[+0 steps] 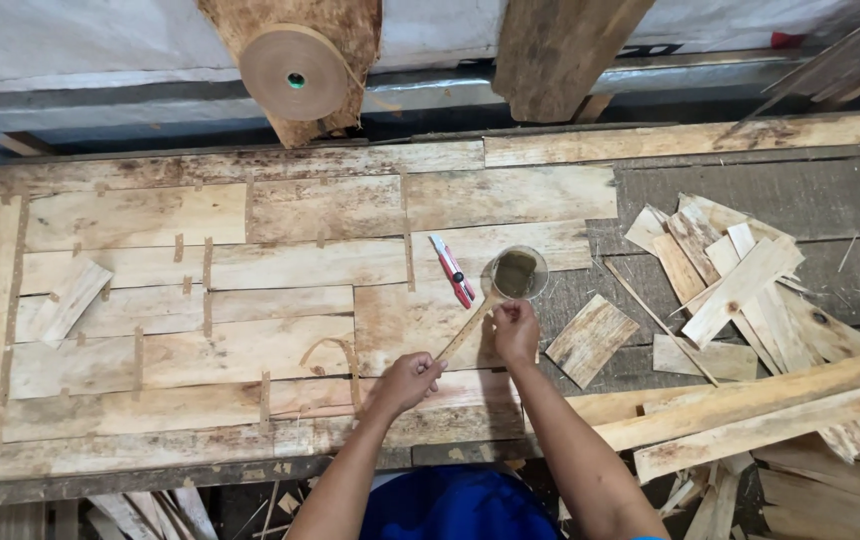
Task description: Assembling and trimming thin wood slats or veneers on a large wooden board for a furniture project.
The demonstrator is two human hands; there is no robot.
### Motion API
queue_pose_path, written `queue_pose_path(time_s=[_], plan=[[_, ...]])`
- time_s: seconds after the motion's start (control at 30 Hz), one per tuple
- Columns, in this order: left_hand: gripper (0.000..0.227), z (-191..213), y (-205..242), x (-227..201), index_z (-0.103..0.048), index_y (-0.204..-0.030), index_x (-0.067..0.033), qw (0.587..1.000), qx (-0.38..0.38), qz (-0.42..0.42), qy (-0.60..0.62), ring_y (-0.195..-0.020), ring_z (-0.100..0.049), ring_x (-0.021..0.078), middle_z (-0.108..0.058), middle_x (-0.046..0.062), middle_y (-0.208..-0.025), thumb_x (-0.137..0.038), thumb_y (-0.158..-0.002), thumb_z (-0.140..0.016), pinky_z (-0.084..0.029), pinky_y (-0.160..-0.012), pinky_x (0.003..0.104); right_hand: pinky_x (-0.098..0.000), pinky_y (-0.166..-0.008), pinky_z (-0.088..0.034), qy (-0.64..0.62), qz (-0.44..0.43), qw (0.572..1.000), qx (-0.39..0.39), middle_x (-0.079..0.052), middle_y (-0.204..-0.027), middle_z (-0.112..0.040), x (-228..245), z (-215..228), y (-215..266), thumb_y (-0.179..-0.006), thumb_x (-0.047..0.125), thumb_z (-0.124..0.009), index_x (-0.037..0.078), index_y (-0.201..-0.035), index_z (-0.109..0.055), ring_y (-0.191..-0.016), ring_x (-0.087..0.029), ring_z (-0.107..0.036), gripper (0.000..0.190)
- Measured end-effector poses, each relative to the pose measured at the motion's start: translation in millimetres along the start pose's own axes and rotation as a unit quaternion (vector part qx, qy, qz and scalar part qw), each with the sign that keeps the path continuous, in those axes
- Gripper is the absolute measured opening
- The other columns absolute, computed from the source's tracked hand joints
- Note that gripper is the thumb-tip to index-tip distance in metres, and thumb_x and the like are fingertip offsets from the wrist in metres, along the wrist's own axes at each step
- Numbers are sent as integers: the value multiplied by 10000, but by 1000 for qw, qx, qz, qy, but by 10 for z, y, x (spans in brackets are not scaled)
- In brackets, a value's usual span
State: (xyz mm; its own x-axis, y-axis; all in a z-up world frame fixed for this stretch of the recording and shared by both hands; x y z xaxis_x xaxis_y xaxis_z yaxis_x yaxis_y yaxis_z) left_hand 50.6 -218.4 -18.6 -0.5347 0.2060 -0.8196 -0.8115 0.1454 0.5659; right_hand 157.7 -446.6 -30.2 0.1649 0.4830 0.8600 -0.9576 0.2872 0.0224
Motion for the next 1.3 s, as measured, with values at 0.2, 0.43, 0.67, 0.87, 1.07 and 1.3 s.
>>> queue_pose_path(time_s=[0.2, 0.43, 0.67, 0.87, 1.07, 1.3], plan=[[383, 46, 87, -5, -628, -794, -85, 999, 5, 22, -24, -555, -599, 98, -683, 40, -666, -414, -987, -659, -479, -518, 279, -262, -601, -499, -144, -106, 984, -19, -54, -814, -688, -474, -329, -54, -910, 151, -785, 8, -973, -660, -693, -108, -595, 200], [369, 102, 188, -99, -640, -807, -93, 997, 11, 49, -54, -587, -617, 97, -693, 31, -690, -411, -995, -649, -495, -549, 284, -296, -580, -502, -256, -224, 940, -9, -72, -842, -720, -220, -303, 74, -896, 55, -680, 31, -1036, -622, -680, -153, -632, 154], [370, 131, 157, -58, -641, -810, -90, 998, 12, 38, -48, -603, -625, 102, -695, 27, -694, -412, -993, -643, -517, -580, 301, -354, -837, -576, -31, 32, 999, 15, -163, -971, -744, -69, -161, 114, -953, 39, -528, -6, -1124, -672, -898, -246, -730, 228], [385, 152, 140, -47, -649, -818, -85, 997, 13, 34, -64, -604, -633, 103, -701, 31, -697, -428, -993, -638, -519, -589, 300, -364, -790, -576, -3, 12, 999, 43, -174, -951, -752, 459, 45, 152, -910, 102, -664, -22, -1106, -664, -846, -249, -742, 232], [396, 279, 252, -145, -654, -821, -77, 996, -7, 39, -78, -615, -622, 116, -703, 36, -694, -435, -987, -644, -496, -601, 313, -385, -763, -558, 41, 43, 996, 70, -167, -935, -735, 595, 21, 159, -934, 171, -691, 9, -996, -723, -812, -282, -726, 176], [408, 985, 479, 351, -735, -940, -84, 995, -62, 61, -41, -678, -636, 94, -687, 65, -700, -458, -1039, -604, -484, -673, 304, -376, -706, -550, -11, 103, 989, 105, -141, -933, -667, 943, -495, 154, -941, 173, -698, 16, -982, -696, -750, -256, -680, 162]])
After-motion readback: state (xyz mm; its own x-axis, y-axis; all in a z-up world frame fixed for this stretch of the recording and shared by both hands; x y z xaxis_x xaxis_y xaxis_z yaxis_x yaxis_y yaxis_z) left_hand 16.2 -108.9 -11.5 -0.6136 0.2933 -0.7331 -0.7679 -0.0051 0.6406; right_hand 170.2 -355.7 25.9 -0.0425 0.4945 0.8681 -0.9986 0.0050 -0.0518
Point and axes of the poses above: each hand's wrist, its own y-axis away from the middle knuckle, its own z-axis out of the back of the hand, x = y × z, the point moved 4 cm from there along -y, towards the middle knuckle
